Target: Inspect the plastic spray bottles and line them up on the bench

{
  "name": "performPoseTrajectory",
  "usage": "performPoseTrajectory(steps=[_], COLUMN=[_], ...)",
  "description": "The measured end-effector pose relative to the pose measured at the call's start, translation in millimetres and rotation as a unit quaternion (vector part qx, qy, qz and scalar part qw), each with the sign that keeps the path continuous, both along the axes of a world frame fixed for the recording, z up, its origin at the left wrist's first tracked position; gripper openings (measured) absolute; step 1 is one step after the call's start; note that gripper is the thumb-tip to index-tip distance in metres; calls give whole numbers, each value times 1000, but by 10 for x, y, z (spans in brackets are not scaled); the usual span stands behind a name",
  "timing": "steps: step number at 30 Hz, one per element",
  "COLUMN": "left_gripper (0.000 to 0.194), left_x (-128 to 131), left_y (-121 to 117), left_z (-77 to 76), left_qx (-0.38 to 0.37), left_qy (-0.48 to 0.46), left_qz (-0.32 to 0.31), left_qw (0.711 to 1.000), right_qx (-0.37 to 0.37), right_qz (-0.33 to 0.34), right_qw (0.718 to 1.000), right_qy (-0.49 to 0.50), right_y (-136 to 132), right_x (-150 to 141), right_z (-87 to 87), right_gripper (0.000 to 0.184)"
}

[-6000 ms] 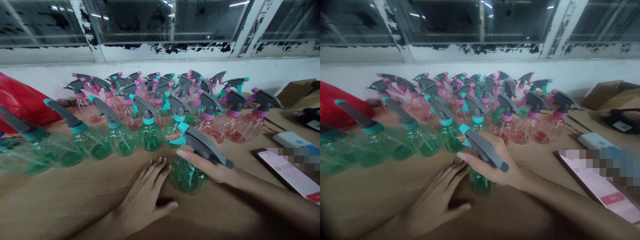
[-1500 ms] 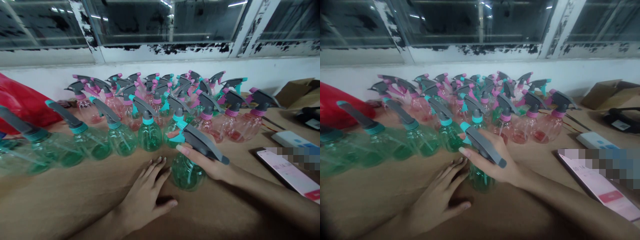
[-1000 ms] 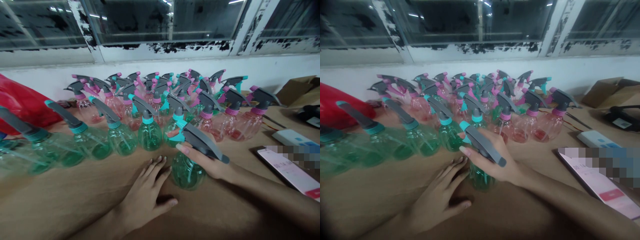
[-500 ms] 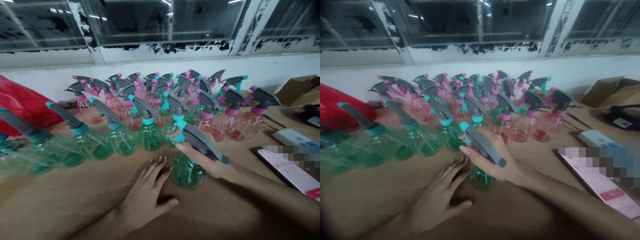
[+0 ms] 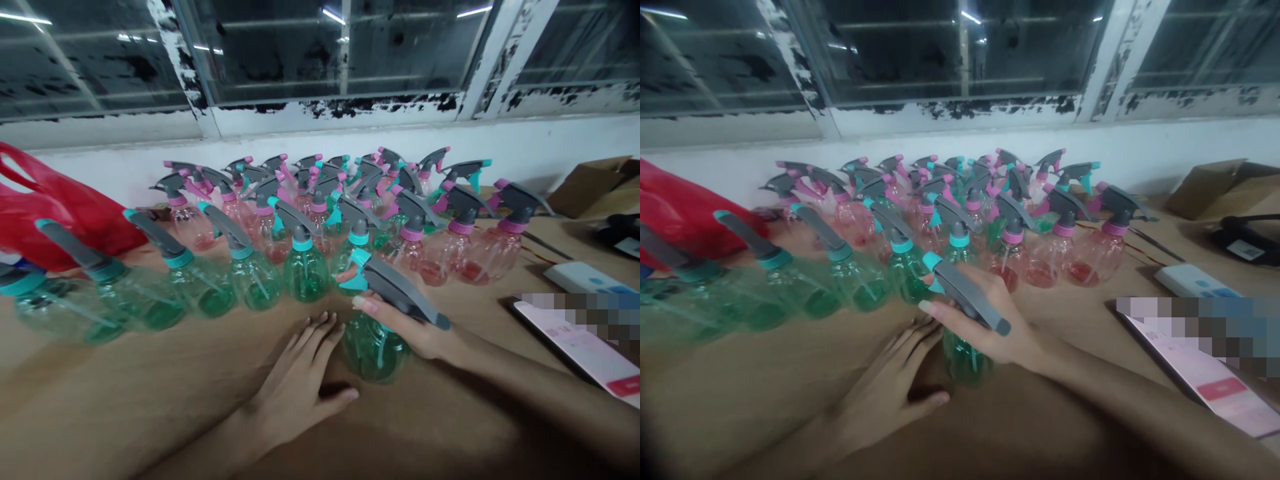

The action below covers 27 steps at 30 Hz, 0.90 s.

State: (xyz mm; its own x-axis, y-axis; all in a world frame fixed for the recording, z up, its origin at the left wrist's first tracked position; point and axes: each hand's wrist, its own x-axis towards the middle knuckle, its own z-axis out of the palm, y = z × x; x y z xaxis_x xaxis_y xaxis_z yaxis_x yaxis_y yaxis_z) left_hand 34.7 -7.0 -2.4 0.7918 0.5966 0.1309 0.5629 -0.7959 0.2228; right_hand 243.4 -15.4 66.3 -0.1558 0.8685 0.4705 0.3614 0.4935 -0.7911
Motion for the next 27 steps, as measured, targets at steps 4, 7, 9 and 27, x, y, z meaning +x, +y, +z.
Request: performPoseTrajectory(steps=[4,7,9,27], left_gripper=[74,76,77,79], left_x=[6,7,7,-177], left_y=[2,-3,-11,-335], left_z=[-23,-31,-31,132], left_qx=[1,-8,-11,-111], left_qy=[-3,-3,-9,-205], left_qz=[8,11,14,82], left_qw=[1000,1000,1000,969], right_qx=[7,3,-7,10], right_qz=[15,15,15,42], right_qw=[1000,1000,1000,997], right_qy=[6,9,16,58], right_y=[13,8,-1,-85], right_x=[18,20,12,-609], right_z=[-27,-29,-28,-30], right_gripper=[20,19,26,27])
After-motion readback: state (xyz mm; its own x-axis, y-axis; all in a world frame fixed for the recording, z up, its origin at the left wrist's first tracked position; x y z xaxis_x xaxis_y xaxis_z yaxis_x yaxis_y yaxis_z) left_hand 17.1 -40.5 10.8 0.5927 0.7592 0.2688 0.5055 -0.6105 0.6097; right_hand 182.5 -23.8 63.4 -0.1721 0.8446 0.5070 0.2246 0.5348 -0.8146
